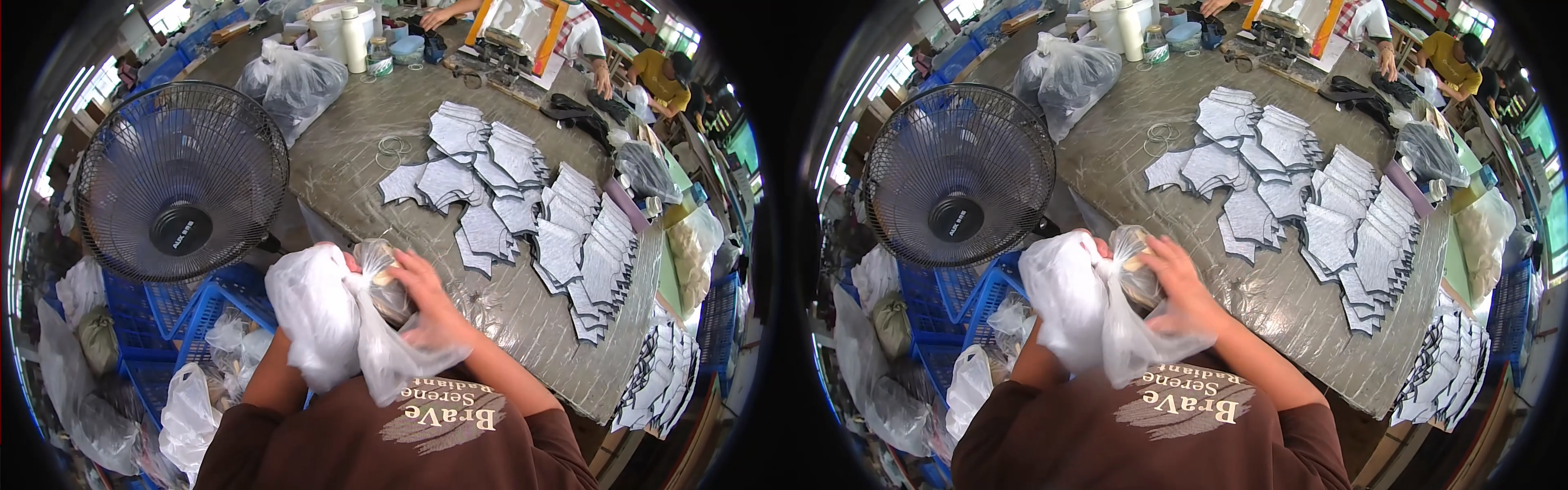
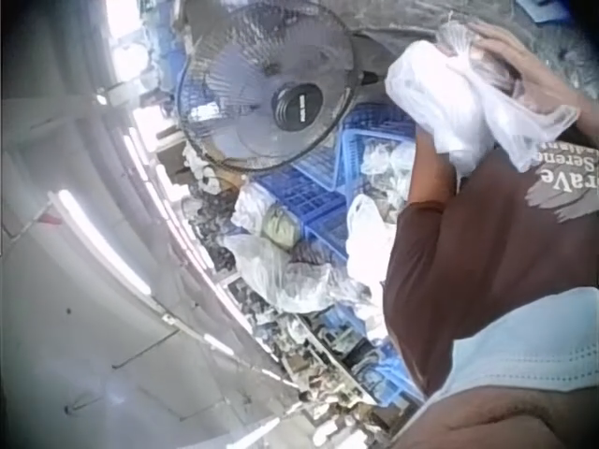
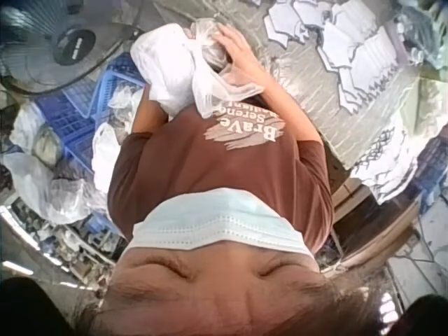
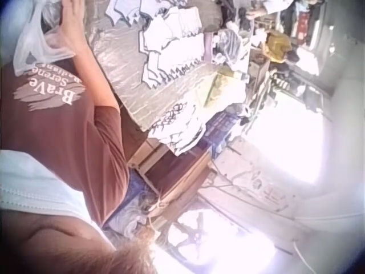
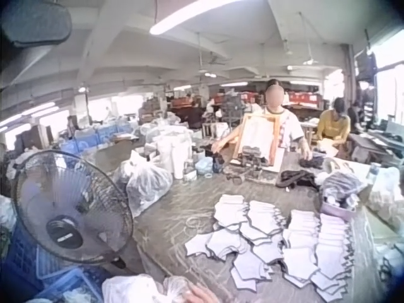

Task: Inspecting and organizing pre-cut shoe upper components at a manufacturing workstation.

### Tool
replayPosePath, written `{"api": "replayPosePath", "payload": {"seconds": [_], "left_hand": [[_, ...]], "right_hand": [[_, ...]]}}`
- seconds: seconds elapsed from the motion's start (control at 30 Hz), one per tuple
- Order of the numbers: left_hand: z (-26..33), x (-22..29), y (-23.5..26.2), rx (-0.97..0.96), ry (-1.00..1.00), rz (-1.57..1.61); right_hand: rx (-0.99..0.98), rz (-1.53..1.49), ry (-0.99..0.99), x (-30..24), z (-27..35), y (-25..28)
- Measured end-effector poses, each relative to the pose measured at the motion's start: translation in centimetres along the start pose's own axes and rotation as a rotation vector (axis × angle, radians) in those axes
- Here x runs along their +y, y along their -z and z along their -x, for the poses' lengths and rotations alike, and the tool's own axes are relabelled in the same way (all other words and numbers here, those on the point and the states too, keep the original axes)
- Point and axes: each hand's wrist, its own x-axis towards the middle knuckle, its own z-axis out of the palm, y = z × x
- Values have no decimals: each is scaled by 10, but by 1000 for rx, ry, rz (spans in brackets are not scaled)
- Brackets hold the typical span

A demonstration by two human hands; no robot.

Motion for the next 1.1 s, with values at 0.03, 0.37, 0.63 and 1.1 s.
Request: {"api": "replayPosePath", "payload": {"seconds": [0.03, 0.37, 0.63, 1.1], "left_hand": [[4, 4, -31, -13, -77, -204], [27, 14, -62, -61, 308, -1045], [24, 81, -71, -268, 158, -1061], [-181, 168, -79, 242, -502, -458]], "right_hand": [[-39, 180, 30, -8, -7, 0], [-227, 463, 151, 15, 4, -22], [-128, 98, 10, 0, 19, 52], [831, -690, -409, -18, 134, 142]]}}
